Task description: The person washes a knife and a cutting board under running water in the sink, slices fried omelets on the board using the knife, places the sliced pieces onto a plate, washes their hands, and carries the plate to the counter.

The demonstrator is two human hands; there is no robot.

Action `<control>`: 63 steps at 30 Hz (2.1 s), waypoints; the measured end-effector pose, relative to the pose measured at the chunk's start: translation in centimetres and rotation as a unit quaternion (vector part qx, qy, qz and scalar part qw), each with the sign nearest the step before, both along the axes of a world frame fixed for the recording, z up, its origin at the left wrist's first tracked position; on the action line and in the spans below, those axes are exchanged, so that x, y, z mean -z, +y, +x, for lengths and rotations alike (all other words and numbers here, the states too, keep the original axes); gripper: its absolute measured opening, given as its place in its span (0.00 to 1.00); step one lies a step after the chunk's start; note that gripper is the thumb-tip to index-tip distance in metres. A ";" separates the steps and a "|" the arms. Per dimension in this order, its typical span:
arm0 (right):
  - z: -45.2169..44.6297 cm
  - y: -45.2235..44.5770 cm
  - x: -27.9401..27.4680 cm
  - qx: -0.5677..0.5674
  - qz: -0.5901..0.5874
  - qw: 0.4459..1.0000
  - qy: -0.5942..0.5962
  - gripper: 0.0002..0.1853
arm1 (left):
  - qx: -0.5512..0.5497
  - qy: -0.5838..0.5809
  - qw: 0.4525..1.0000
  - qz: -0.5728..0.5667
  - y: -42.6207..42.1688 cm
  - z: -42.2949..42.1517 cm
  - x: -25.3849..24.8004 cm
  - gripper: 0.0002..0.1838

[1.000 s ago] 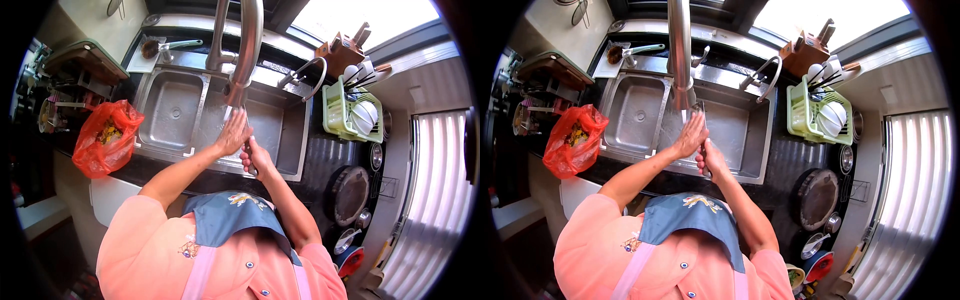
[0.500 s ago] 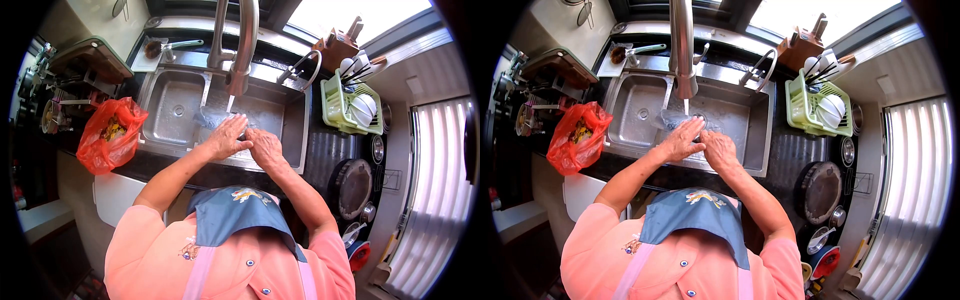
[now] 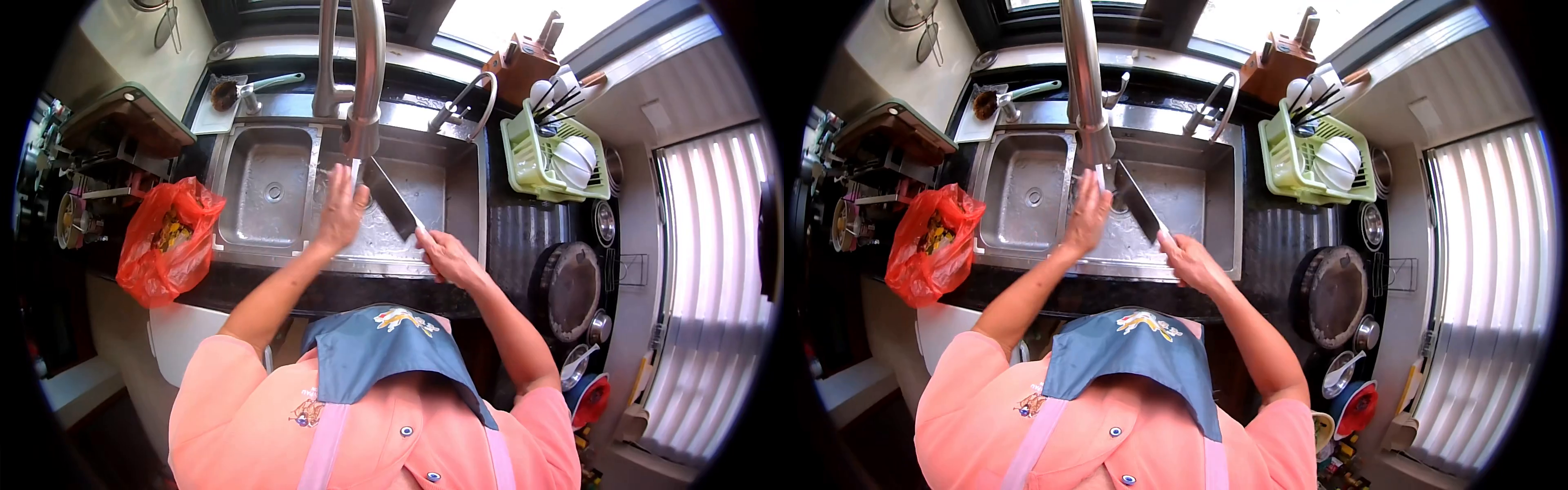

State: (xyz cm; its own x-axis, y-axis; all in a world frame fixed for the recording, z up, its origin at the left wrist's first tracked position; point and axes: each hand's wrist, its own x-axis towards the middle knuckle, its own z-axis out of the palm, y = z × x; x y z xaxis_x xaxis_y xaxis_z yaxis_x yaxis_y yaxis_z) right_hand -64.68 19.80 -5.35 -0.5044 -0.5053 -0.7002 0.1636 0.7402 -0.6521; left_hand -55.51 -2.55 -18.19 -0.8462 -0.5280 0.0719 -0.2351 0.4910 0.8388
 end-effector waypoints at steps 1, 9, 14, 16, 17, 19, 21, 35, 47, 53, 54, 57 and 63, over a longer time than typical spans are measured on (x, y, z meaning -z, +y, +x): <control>0.3 -0.4 1.8 0.052 -0.049 0.992 -0.103 0.32 | 0.007 0.030 1.000 0.001 2.1 -0.3 -0.2 0.44; 4.5 -2.9 2.0 0.143 -0.078 0.949 -0.270 0.26 | -0.103 -0.063 0.992 -0.025 -1.1 -5.4 6.7 0.44; 4.0 -3.6 3.0 0.196 -0.138 0.912 -0.333 0.26 | -0.060 -0.133 0.981 -0.131 -1.6 -5.1 3.6 0.48; 3.0 -4.0 3.6 0.231 -0.165 0.896 -0.342 0.26 | 0.019 -0.043 0.995 -0.092 0.0 -3.3 1.6 0.49; 2.7 -3.8 4.2 0.227 -0.170 0.895 -0.345 0.26 | 0.012 -0.068 0.994 -0.085 1.5 -2.2 1.8 0.49; 2.6 -3.4 4.6 0.220 -0.164 0.900 -0.338 0.25 | 0.006 -0.112 0.992 -0.064 2.8 -1.6 1.2 0.50; 3.1 -3.0 4.4 0.209 -0.145 0.912 -0.322 0.25 | 0.011 -0.149 0.988 -0.037 3.0 -1.1 0.7 0.50; 4.4 -2.7 4.0 0.262 -0.163 0.891 -0.332 0.26 | 0.026 -0.137 0.976 -0.168 3.2 -3.0 2.0 0.44; 1.5 -4.2 3.4 -0.305 -0.013 0.819 0.486 0.10 | 0.231 -0.031 0.949 -0.211 1.0 5.6 -4.9 0.46; 1.1 -5.0 2.4 -0.345 -0.021 0.754 0.558 0.04 | 0.215 -0.139 0.952 -0.167 -3.3 3.2 -4.0 0.52; 1.1 -4.9 2.4 -0.348 -0.019 0.749 0.563 0.04 | 0.243 -0.125 0.945 -0.177 -3.0 3.1 -4.3 0.52; 0.3 -4.7 2.1 -0.329 -0.025 0.740 0.586 0.03 | 0.319 -0.104 0.918 -0.211 -0.8 3.2 -5.7 0.53; -0.1 -0.4 1.7 -0.313 0.018 0.737 0.599 0.03 | 0.231 -0.201 0.931 -0.198 -4.2 2.3 -4.1 0.50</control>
